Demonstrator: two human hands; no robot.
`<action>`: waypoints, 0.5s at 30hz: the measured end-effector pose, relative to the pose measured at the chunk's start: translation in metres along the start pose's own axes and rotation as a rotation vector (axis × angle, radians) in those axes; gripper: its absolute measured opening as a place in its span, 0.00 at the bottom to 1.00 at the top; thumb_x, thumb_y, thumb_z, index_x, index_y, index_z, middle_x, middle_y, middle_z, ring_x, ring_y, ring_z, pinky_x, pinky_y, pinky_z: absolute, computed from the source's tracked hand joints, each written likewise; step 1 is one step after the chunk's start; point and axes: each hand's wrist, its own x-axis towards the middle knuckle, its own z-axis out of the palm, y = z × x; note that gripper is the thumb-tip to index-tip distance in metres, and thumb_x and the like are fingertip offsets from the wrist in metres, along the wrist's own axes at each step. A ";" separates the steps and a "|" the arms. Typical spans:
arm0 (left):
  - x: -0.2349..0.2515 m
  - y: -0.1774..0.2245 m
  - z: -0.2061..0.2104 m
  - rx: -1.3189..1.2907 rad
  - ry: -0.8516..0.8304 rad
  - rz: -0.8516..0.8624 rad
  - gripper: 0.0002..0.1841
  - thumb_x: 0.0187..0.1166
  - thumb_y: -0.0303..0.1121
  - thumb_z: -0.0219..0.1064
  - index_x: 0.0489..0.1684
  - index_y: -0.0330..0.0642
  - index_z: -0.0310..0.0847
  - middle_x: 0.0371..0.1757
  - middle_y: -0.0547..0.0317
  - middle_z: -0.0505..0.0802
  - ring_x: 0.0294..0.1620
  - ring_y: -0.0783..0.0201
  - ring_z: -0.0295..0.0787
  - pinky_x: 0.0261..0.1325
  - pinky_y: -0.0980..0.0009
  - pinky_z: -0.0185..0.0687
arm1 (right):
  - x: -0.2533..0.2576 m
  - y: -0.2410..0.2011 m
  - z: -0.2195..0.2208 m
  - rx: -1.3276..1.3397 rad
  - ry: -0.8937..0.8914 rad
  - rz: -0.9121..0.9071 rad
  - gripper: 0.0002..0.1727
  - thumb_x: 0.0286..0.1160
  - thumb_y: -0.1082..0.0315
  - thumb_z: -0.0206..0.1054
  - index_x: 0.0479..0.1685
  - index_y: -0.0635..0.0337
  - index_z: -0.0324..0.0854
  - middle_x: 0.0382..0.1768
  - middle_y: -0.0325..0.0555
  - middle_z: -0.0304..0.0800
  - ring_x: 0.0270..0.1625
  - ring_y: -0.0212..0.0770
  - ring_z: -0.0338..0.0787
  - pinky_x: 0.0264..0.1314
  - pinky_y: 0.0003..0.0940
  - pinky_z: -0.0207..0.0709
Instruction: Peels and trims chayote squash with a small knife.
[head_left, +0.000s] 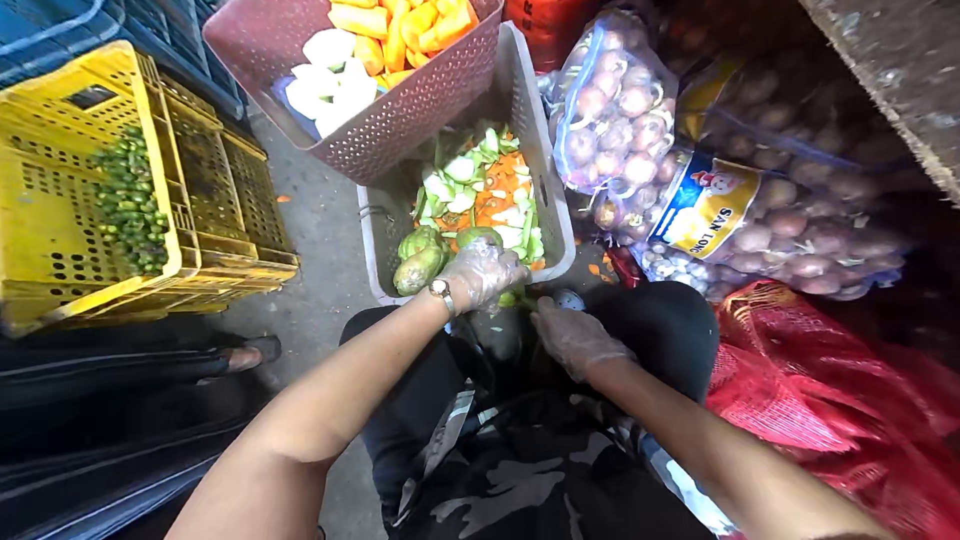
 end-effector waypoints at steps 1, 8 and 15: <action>0.001 0.000 0.000 0.000 0.003 0.007 0.36 0.52 0.45 0.87 0.69 0.56 0.83 0.59 0.51 0.91 0.60 0.46 0.87 0.78 0.41 0.66 | 0.004 0.004 0.004 0.010 -0.006 -0.002 0.28 0.97 0.51 0.41 0.77 0.66 0.67 0.60 0.71 0.87 0.66 0.70 0.88 0.67 0.65 0.78; -0.003 0.000 -0.001 0.003 0.024 -0.009 0.36 0.51 0.50 0.86 0.67 0.60 0.84 0.60 0.54 0.92 0.61 0.48 0.87 0.77 0.39 0.65 | -0.005 -0.004 -0.007 0.016 -0.041 0.014 0.28 0.97 0.51 0.40 0.78 0.64 0.67 0.64 0.69 0.85 0.69 0.68 0.86 0.68 0.66 0.78; -0.002 0.004 -0.003 0.011 -0.009 0.037 0.35 0.53 0.49 0.85 0.66 0.52 0.85 0.61 0.49 0.91 0.61 0.44 0.87 0.72 0.41 0.71 | 0.008 0.010 0.010 0.079 -0.018 -0.031 0.29 0.97 0.50 0.41 0.82 0.64 0.65 0.65 0.71 0.84 0.70 0.70 0.85 0.70 0.67 0.76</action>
